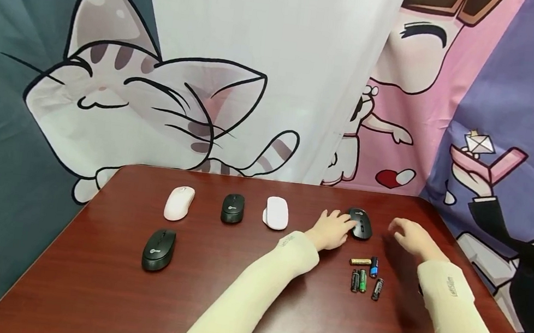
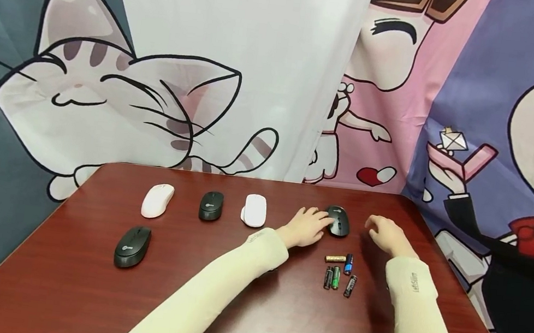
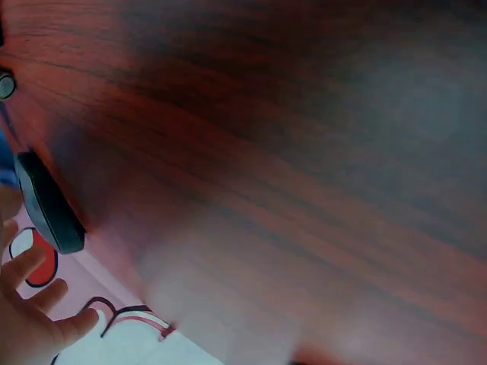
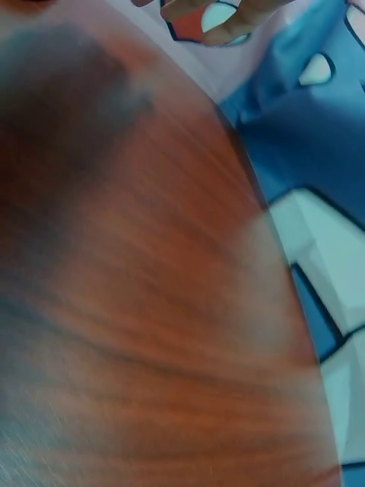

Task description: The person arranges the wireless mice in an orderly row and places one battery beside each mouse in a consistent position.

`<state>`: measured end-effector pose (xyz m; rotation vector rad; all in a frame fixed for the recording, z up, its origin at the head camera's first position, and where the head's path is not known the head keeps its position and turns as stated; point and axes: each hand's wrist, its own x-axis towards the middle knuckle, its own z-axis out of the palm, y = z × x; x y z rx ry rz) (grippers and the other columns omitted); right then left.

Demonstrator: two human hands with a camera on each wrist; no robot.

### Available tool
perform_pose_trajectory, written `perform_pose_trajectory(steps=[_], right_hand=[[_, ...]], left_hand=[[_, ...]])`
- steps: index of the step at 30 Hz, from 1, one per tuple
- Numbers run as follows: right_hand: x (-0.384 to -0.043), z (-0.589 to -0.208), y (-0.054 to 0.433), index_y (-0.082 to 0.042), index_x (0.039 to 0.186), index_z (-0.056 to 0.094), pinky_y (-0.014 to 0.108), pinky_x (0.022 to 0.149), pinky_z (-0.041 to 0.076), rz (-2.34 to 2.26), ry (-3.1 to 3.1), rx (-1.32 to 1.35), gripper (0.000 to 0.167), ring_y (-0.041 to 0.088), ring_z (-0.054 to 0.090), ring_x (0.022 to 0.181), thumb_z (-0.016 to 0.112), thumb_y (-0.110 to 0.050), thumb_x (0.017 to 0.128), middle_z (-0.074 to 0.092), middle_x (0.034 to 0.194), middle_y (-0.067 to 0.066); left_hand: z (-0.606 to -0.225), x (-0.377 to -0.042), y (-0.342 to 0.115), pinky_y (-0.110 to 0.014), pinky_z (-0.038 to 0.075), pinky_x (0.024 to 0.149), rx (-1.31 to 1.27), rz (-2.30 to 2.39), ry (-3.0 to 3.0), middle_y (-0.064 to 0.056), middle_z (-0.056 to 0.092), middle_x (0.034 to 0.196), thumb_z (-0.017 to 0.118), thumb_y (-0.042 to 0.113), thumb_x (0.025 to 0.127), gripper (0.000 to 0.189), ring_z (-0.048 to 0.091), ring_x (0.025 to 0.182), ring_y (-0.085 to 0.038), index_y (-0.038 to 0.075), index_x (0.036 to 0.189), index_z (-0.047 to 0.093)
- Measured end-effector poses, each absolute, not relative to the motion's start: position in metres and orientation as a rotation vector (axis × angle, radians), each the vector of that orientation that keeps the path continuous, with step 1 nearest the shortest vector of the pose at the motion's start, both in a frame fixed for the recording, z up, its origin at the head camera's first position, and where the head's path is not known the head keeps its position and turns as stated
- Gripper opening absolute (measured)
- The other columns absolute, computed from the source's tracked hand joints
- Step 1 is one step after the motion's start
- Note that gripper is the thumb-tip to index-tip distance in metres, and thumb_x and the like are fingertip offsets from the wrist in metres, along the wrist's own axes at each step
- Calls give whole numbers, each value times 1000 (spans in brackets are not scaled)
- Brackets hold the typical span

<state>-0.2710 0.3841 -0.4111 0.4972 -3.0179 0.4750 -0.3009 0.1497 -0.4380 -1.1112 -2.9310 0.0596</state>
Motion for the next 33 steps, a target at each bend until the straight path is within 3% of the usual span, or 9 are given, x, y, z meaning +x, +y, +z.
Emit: perform_pose_trajectory(steps=[6,12,20,28,33], right_hand=[[-264,-415,395,4,88,60,53,73,45,491,-2955,352,10,38,59,81,52,3,83,63,88,24],[-266,-416,396,3,89,61,54,74,45,501,-2953,365,11,39,59,82,51,2,84,63,90,25],[-260,-420,401,2,90,61,55,74,44,494,-2976,324,11,41,59,84,52,2,83,63,91,25],[-263,-421,400,2,88,61,54,74,45,488,-2962,357,10,39,60,82,52,3,83,64,88,23],[-260,-421,401,4,89,61,55,77,45,491,-2965,369,11,40,60,84,52,2,84,64,88,24]], left_hand=[[-435,-305,159,-44,26,113,-1162,104,-2987,13,18,157,40,30,101,51,17,146,-20,42,147,23],[-429,-306,164,-40,20,116,-1133,70,-3137,15,8,158,39,21,101,55,5,147,-10,42,148,20],[-429,-299,172,-31,22,115,-1127,97,-3188,14,11,158,38,19,100,56,7,146,-5,42,148,19],[-432,-291,173,-37,23,115,-1048,187,-3206,10,10,159,42,22,100,59,11,146,-7,40,149,16],[-425,-279,171,-38,28,113,-1034,343,-3187,5,16,158,46,28,97,59,23,144,-10,36,150,20]])
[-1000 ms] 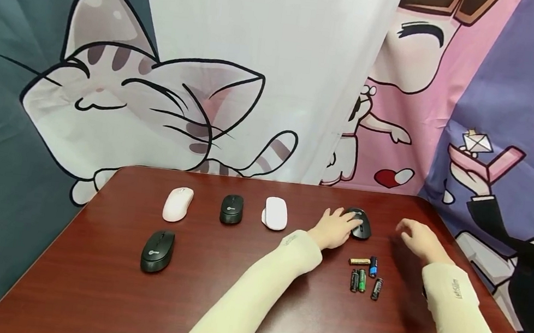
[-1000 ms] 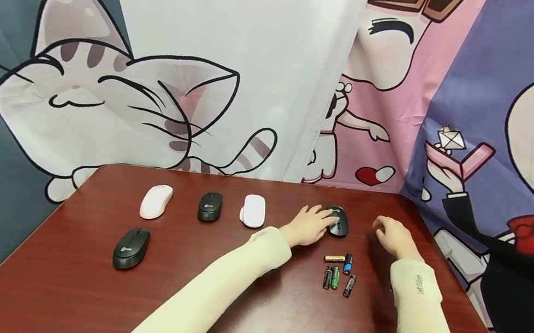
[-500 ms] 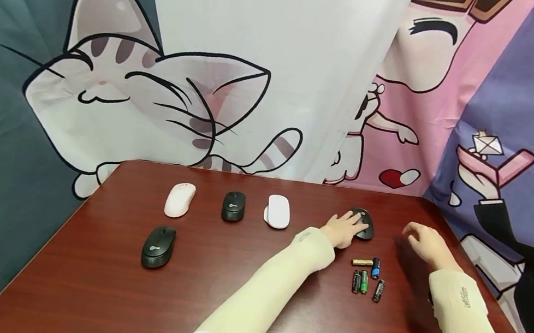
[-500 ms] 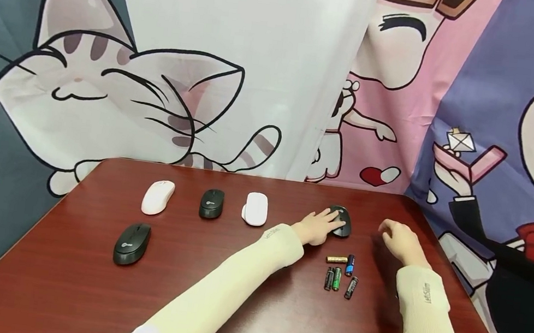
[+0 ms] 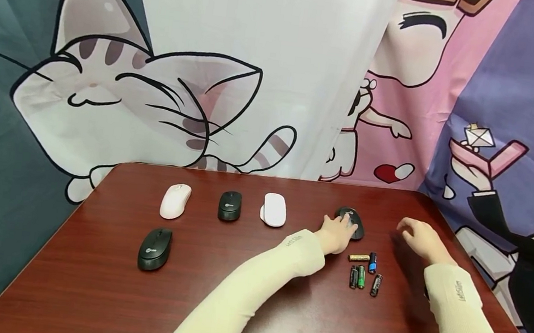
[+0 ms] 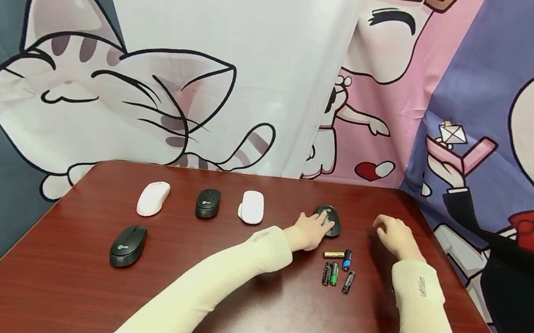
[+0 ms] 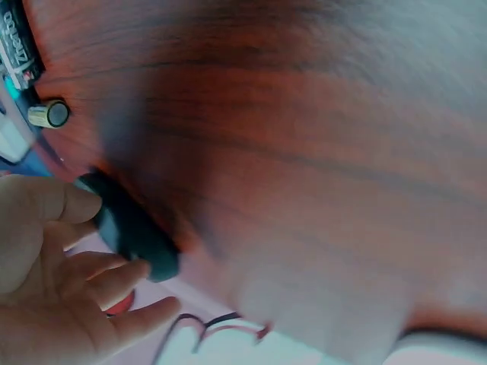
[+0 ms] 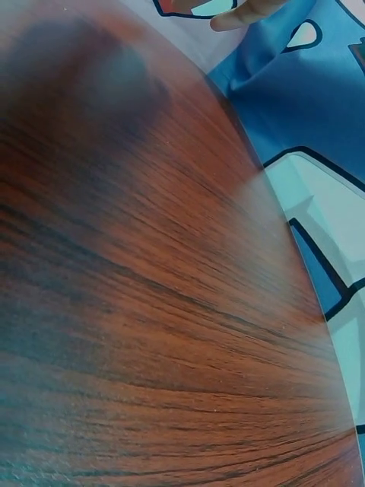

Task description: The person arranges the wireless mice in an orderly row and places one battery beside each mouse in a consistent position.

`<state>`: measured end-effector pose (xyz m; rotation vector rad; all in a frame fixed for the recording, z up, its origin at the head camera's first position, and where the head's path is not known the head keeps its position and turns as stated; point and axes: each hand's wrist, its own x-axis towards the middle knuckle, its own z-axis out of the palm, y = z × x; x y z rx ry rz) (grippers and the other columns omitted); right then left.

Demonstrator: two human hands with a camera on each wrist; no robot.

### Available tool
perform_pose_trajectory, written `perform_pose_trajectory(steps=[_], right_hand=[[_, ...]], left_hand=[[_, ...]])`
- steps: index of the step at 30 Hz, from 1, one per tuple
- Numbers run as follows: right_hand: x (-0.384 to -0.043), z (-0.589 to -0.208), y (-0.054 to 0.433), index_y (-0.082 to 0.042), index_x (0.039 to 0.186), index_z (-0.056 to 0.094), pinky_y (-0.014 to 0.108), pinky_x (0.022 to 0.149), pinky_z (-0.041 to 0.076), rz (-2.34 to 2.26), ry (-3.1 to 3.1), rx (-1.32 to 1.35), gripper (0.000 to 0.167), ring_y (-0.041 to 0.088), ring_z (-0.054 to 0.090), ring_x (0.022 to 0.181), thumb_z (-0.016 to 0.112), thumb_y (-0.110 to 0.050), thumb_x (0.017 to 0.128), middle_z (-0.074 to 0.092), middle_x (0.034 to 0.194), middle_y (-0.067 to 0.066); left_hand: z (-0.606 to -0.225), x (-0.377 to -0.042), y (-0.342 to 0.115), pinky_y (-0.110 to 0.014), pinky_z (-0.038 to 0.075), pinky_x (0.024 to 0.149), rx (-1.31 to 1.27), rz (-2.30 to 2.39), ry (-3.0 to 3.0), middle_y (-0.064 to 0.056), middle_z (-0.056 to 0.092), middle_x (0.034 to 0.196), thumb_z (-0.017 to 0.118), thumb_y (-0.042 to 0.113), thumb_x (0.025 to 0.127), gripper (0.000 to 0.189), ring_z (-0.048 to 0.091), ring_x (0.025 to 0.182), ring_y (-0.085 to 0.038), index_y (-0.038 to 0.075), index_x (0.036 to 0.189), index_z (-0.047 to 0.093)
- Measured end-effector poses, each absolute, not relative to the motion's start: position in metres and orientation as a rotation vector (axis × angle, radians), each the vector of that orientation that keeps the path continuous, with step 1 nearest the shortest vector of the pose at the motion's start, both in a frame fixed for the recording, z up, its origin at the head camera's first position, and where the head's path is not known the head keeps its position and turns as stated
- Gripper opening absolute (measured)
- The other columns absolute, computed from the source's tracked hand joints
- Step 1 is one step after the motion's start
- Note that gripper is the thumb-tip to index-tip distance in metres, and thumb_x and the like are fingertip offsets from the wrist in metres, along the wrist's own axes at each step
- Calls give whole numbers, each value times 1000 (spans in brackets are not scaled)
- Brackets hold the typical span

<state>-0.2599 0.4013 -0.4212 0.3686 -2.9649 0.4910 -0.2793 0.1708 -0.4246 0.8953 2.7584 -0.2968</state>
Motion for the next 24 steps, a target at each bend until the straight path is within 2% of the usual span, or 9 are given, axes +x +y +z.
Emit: perform_pose_trajectory(steps=[2,5,8,10,12,15,18,21,24], right_hand=[[-260,-421,401,4,90,61,54,76,45,490,-2970,365,11,39,60,84,52,3,84,64,88,23],[-259,-420,401,4,89,61,54,76,45,484,-2962,367,11,40,60,84,52,3,83,64,87,23],[-260,-418,400,4,90,61,55,77,45,485,-2954,375,11,41,60,85,52,3,83,64,88,24],[-261,-418,398,5,90,61,56,78,45,487,-2949,384,12,41,59,85,52,3,83,64,89,24],[-263,-419,396,4,90,61,56,78,45,486,-2950,386,12,41,59,85,51,2,84,64,88,24],[-264,-420,392,4,90,61,56,79,45,488,-2948,400,13,41,60,85,51,2,84,64,88,23],[-265,-420,389,4,91,61,56,78,45,486,-2947,408,13,42,60,87,51,2,83,65,89,23],[-264,-418,388,4,91,62,56,79,45,480,-2949,402,13,42,60,87,51,2,84,65,90,24],[-264,-415,389,5,92,62,56,80,45,473,-2950,397,13,42,59,88,52,2,84,64,90,24]], left_hand=[[-421,-276,168,-37,31,111,920,-395,2747,4,22,157,44,32,97,57,29,141,-11,33,149,23],[-415,-273,165,-37,36,107,1020,-492,2739,5,40,148,45,35,97,48,42,133,-13,30,144,39],[-411,-278,161,-37,41,102,1159,-542,2768,7,48,141,47,35,96,42,48,128,-14,30,138,47],[-411,-286,161,-37,40,102,1249,-530,2784,8,45,141,48,33,97,41,45,128,-13,32,138,45],[-415,-294,163,-37,37,105,1314,-544,2776,6,34,149,47,28,98,47,36,136,-15,36,143,35],[-423,-300,164,-38,26,113,1342,-545,2705,9,17,157,46,18,98,59,19,145,-14,44,147,22],[-428,-301,163,-39,19,117,1311,-498,2638,13,8,159,42,13,99,62,7,147,-13,46,147,19],[-429,-302,162,-37,20,116,1294,-446,2626,13,13,158,37,12,100,59,9,147,-14,44,147,23],[-426,-304,161,-35,26,113,1323,-534,2667,10,22,156,37,14,100,56,20,144,-17,43,147,24]])
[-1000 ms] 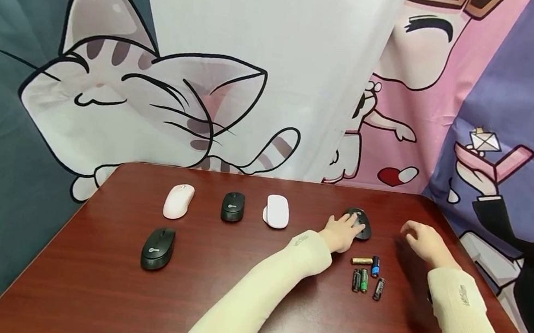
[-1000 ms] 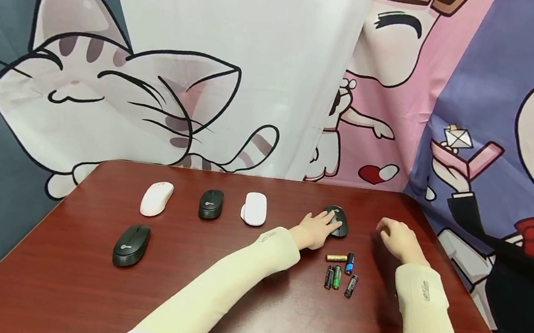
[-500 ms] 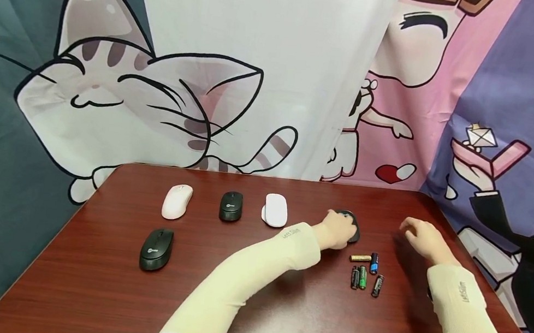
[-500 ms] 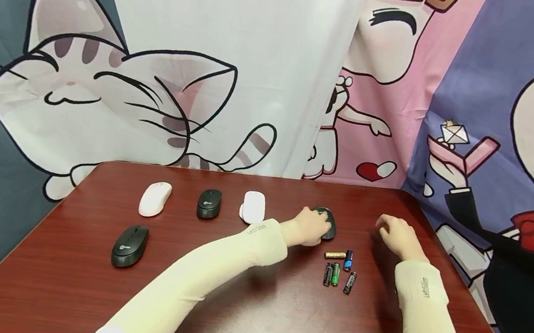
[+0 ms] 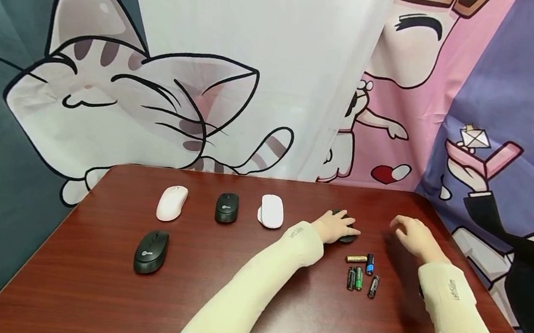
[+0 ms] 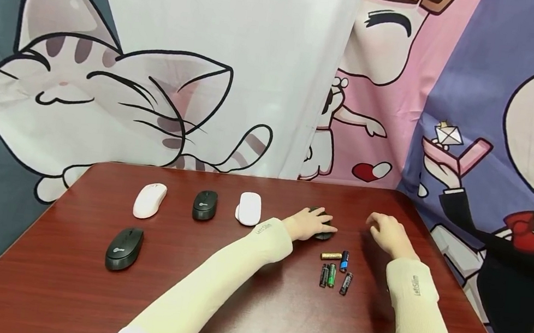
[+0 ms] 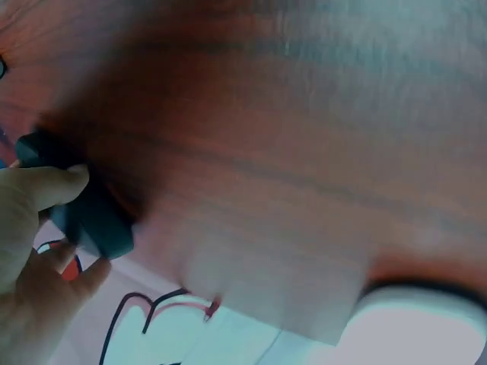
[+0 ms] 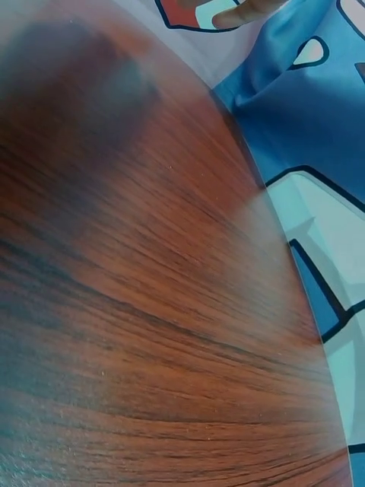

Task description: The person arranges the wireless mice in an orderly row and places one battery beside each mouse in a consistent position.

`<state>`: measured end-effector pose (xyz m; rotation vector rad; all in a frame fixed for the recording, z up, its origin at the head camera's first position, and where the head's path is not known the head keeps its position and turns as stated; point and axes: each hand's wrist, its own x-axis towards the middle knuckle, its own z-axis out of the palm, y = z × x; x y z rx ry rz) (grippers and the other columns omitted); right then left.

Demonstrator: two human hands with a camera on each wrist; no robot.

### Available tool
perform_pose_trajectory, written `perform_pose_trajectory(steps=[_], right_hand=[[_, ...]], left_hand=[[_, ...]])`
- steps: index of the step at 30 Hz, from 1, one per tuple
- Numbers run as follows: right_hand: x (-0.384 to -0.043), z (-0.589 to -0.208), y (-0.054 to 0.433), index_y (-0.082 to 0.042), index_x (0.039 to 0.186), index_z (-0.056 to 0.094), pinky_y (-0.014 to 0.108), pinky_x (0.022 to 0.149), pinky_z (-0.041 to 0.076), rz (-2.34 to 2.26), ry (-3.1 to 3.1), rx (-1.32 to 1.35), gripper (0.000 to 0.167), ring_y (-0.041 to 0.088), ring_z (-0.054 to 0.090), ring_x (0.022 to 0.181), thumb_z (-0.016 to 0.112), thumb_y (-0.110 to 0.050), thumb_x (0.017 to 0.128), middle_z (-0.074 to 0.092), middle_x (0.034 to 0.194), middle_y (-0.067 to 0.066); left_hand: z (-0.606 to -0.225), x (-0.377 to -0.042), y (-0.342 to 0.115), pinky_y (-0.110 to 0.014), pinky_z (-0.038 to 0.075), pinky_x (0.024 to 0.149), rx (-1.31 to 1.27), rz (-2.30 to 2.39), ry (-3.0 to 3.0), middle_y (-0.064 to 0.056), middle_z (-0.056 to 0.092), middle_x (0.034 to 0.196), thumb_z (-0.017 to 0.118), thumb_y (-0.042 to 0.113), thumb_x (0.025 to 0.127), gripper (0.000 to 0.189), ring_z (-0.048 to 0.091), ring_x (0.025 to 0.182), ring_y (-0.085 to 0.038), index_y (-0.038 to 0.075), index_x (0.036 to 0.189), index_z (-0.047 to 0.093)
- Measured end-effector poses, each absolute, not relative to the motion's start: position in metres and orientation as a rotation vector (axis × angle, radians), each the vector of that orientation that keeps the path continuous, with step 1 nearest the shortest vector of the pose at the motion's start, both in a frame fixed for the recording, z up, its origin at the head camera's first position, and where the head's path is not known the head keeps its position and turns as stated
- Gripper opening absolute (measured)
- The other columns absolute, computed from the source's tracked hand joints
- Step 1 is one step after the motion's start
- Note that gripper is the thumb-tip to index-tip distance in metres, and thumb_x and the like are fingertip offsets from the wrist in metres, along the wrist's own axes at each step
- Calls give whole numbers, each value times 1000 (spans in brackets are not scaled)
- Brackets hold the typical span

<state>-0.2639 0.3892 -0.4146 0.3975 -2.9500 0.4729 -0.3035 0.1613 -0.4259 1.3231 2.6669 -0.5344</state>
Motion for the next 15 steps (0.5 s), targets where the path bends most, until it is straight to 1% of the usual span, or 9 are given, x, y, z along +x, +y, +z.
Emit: perform_pose_trajectory(steps=[2,4,6,9,11,12,15], right_hand=[[-264,-414,389,5,93,62,57,81,44,474,-2950,401,13,42,59,88,52,2,84,64,90,25],[-265,-414,390,5,93,62,57,81,44,476,-2950,406,14,43,59,89,52,2,84,64,91,25],[-265,-415,390,5,94,62,57,81,44,474,-2950,408,14,43,59,90,52,2,84,64,92,25],[-266,-417,391,6,94,62,57,81,44,476,-2949,411,14,43,59,90,52,2,84,64,92,25],[-266,-417,390,6,95,62,57,82,44,478,-2952,414,14,43,59,90,52,2,85,64,92,25],[-266,-417,389,6,95,62,57,82,44,481,-2952,419,14,43,59,90,52,2,85,64,92,25],[-266,-417,387,6,95,62,57,83,44,484,-2952,437,14,43,59,89,53,1,85,65,92,25]], left_hand=[[-423,-305,161,-33,30,110,1311,-631,2690,10,27,153,39,19,100,55,27,140,-17,44,147,23],[-420,-307,160,-32,34,105,1286,-723,2708,11,31,149,46,30,98,55,32,134,-15,43,147,24],[-418,-309,159,-31,36,102,1248,-744,2727,10,37,145,51,43,93,56,36,130,-14,41,145,30],[-417,-313,153,-29,41,98,1190,-634,2761,7,45,136,57,59,84,63,44,124,-14,35,140,43],[-419,-315,148,-28,45,95,1165,-509,2771,5,48,133,55,65,81,65,49,120,-14,32,136,49],[-419,-316,146,-28,46,94,1159,-444,2765,4,48,134,54,67,81,66,50,119,-15,31,136,49],[-415,-319,138,-30,45,96,1147,-272,2698,0,42,144,57,66,80,69,49,125,-17,36,141,42]])
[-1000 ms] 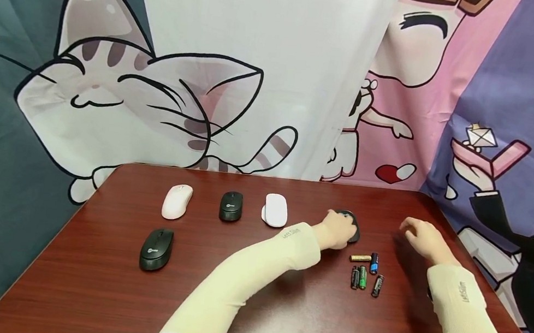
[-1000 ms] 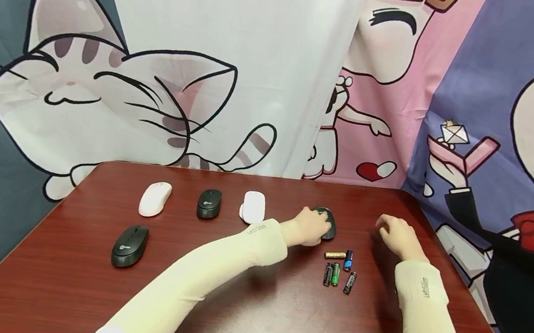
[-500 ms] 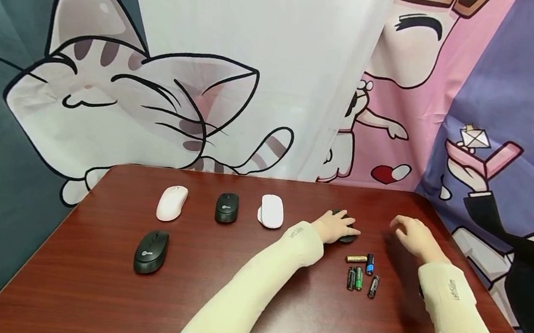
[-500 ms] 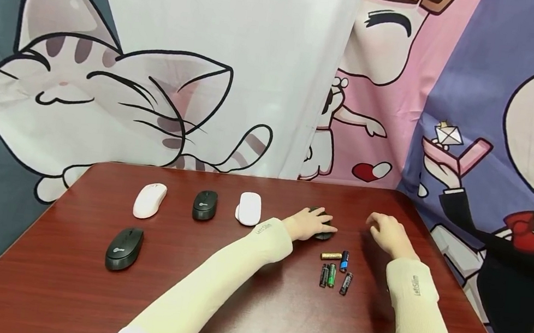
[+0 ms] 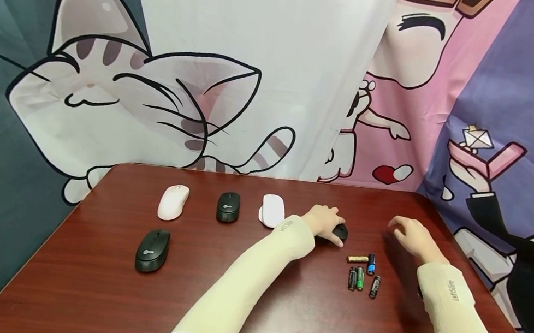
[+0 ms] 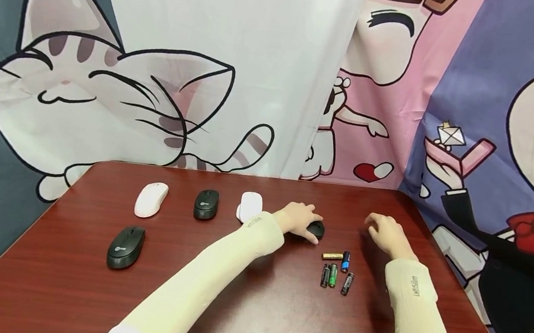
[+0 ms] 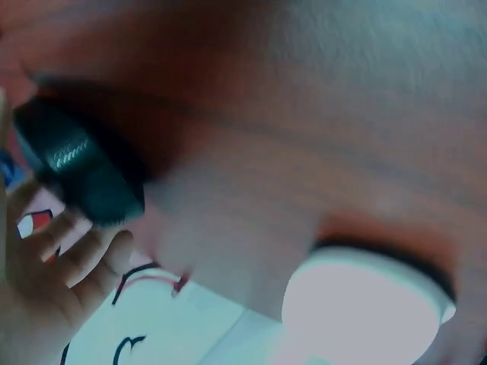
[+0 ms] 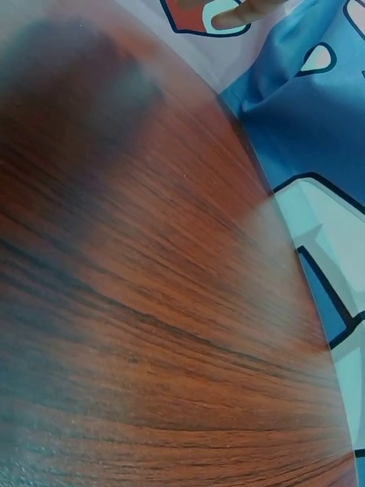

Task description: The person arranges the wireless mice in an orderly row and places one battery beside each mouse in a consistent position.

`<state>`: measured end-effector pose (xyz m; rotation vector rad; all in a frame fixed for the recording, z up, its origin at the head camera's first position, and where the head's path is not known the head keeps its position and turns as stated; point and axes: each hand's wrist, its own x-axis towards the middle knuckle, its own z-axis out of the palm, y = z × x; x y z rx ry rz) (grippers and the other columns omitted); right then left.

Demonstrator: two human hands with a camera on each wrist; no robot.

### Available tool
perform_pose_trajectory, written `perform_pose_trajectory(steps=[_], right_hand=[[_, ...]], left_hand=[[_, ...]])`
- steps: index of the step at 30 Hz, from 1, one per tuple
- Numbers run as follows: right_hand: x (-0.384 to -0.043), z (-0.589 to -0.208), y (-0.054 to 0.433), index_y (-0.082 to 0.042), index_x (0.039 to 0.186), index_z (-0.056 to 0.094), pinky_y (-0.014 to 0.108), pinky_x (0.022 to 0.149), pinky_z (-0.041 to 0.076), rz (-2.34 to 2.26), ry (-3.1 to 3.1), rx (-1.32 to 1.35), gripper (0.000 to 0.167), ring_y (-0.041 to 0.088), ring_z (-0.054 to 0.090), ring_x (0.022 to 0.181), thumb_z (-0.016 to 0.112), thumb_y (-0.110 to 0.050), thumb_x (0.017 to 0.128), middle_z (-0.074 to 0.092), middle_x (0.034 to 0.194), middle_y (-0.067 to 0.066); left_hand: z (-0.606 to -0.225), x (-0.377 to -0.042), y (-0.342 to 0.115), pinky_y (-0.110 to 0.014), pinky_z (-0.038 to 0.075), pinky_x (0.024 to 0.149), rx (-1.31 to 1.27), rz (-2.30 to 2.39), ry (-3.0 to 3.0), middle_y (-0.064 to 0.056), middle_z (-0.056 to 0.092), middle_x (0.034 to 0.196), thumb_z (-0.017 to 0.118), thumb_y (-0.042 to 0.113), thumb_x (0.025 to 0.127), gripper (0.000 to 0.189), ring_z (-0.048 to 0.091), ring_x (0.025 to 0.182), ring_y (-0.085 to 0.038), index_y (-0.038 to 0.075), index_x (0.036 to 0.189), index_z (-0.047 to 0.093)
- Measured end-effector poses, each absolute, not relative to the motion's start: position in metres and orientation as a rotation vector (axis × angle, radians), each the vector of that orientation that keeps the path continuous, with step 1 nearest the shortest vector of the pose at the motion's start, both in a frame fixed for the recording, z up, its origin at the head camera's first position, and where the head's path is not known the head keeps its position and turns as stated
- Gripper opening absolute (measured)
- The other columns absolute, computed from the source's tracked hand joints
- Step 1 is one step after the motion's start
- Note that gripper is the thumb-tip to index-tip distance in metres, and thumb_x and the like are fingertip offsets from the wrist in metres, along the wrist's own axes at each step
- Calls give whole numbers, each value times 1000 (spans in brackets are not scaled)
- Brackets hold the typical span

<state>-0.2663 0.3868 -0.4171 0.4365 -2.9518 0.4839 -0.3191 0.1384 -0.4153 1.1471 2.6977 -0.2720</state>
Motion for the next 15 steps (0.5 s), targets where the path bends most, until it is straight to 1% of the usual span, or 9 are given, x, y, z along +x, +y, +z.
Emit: perform_pose_trajectory(steps=[2,4,6,7,8,10,15], right_hand=[[-266,-416,385,6,94,62,57,82,45,483,-2946,441,14,42,60,89,54,1,85,65,91,24],[-266,-415,384,5,94,63,57,82,45,480,-2939,444,13,42,60,89,54,0,85,65,91,24],[-266,-415,384,5,94,63,57,82,44,474,-2932,444,13,42,60,89,54,0,85,65,90,24],[-266,-415,384,6,94,63,57,82,44,472,-2931,447,13,42,60,88,54,0,85,65,90,24],[-266,-415,384,6,94,62,57,82,45,471,-2931,452,14,43,60,88,54,0,85,65,90,24],[-267,-416,384,6,94,62,57,82,45,470,-2933,461,14,43,60,88,53,0,86,65,90,24],[-266,-418,384,6,94,63,57,82,45,471,-2934,475,14,42,60,87,53,-1,86,65,90,24]], left_hand=[[-410,-322,134,-30,43,97,1153,-178,2608,0,36,149,64,55,82,69,44,131,-16,40,144,35],[-404,-324,131,-29,43,94,1148,-116,2517,2,34,151,70,37,83,71,41,131,-12,44,144,33],[-399,-326,129,-25,42,89,1167,-88,2451,3,36,150,72,19,82,75,40,129,-9,44,142,35],[-398,-327,129,-24,41,87,1182,-93,2433,5,38,148,72,12,81,76,40,127,-8,43,142,37],[-398,-328,129,-22,41,85,1201,-112,2433,6,40,147,71,9,81,76,41,124,-7,43,141,39],[-400,-329,129,-20,39,86,1231,-138,2450,6,43,145,71,13,82,70,43,122,-7,42,139,42],[-410,-327,130,-22,41,89,1240,-118,2530,6,51,138,68,34,82,61,48,114,-8,39,138,45]])
